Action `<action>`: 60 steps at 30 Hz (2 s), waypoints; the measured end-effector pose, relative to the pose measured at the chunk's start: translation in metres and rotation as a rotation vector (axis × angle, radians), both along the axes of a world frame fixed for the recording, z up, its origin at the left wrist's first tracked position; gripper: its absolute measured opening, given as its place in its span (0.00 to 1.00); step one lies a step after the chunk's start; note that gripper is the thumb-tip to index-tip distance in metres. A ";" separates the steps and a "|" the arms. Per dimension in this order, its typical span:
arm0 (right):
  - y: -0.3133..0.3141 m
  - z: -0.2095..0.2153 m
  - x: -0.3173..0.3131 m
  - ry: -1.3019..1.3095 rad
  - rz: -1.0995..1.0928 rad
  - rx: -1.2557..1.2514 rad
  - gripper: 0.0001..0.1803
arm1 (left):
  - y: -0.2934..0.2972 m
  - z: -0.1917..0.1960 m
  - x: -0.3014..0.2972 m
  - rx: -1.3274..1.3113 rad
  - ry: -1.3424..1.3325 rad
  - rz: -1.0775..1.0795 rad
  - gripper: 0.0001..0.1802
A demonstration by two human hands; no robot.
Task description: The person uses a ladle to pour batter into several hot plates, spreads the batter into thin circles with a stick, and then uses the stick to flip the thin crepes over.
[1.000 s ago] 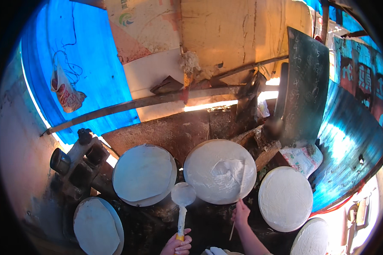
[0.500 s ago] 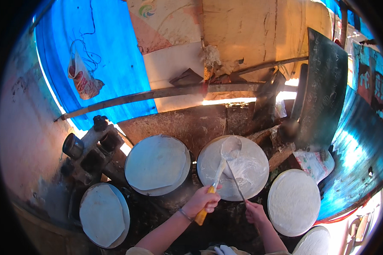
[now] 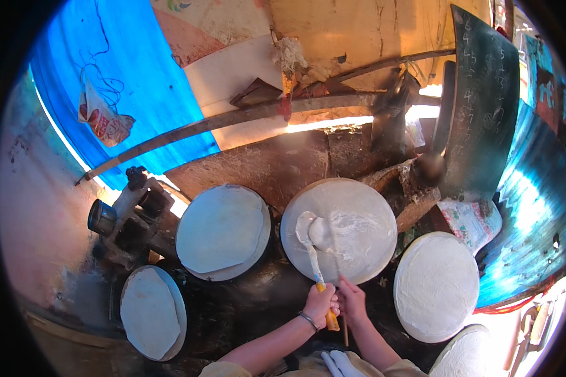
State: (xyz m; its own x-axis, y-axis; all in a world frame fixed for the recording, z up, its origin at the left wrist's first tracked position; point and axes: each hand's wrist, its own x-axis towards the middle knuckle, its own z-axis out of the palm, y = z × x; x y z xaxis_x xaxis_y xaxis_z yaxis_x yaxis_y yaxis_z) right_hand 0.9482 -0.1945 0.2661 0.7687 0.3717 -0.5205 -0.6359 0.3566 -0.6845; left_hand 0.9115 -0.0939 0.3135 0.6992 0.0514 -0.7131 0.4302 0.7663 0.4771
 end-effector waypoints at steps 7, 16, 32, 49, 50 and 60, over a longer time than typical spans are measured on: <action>0.023 -0.015 0.014 0.082 0.021 0.023 0.18 | 0.033 0.003 0.004 -0.852 -0.220 -0.054 0.05; 0.006 0.034 0.029 -0.872 -0.118 -0.423 0.21 | 0.084 0.065 0.005 -1.136 -0.549 0.125 0.11; -0.030 -0.027 0.048 -0.683 -0.231 -0.780 0.16 | 0.150 0.067 -0.341 -0.674 -0.502 0.380 0.14; 0.373 -0.021 -0.184 -0.644 0.692 -0.584 0.22 | 0.107 0.037 -0.521 -0.540 -0.654 1.327 0.17; 0.393 -0.032 -0.186 -0.765 0.724 -0.671 0.26 | 0.099 0.021 -0.527 -0.513 -0.856 1.194 0.13; 0.447 0.023 -0.036 -1.009 0.424 -0.550 0.12 | 0.117 0.089 -0.454 -0.377 -0.811 1.297 0.11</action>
